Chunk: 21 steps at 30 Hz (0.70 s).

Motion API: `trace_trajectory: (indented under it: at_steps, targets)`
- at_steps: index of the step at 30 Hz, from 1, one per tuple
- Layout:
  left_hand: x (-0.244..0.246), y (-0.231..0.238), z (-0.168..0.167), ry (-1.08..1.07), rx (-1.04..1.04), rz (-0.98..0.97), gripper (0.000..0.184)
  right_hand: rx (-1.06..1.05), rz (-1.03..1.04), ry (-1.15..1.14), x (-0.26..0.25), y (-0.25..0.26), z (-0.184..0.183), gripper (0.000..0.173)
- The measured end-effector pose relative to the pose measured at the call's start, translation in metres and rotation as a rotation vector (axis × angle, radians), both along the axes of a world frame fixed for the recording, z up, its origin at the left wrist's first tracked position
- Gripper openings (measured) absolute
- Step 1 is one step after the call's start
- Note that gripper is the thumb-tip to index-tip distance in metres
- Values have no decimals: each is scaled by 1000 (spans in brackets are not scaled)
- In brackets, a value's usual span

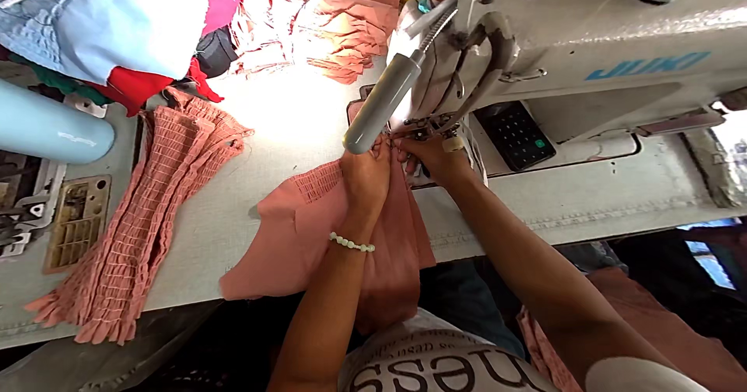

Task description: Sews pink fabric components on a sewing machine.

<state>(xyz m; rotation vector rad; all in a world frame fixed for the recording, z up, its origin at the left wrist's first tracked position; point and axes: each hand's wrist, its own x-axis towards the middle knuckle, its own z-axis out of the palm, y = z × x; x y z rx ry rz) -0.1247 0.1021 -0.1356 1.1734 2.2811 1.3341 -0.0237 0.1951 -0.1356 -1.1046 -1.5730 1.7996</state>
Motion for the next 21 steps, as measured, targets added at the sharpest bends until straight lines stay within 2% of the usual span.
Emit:
trace_trajectory:
  at_steps: [7,9,11,14,15,16,18,21]
  targets:
    - [2,-5,6,56,19,-44,8,80,-5,-56,-2,0,-7,10]
    - [3,-12,11,103,31,-96,13,80,-11,-38,-1,1,-4,10]
    - [6,-16,16,180,52,-142,18,5,-51,52,3,3,5,1]
    - [13,-23,24,314,0,-186,19,-125,-79,268,28,9,20,16]
    - [15,-26,24,356,-41,-200,20,-109,-80,287,40,7,26,17]
    - [17,-29,21,386,-93,-223,21,-22,-55,248,56,4,29,16]
    - [19,-34,8,446,-158,-269,25,345,-24,-14,93,-8,29,13]
    - [19,-37,-13,522,-127,-286,30,919,-244,-507,161,-6,30,28]
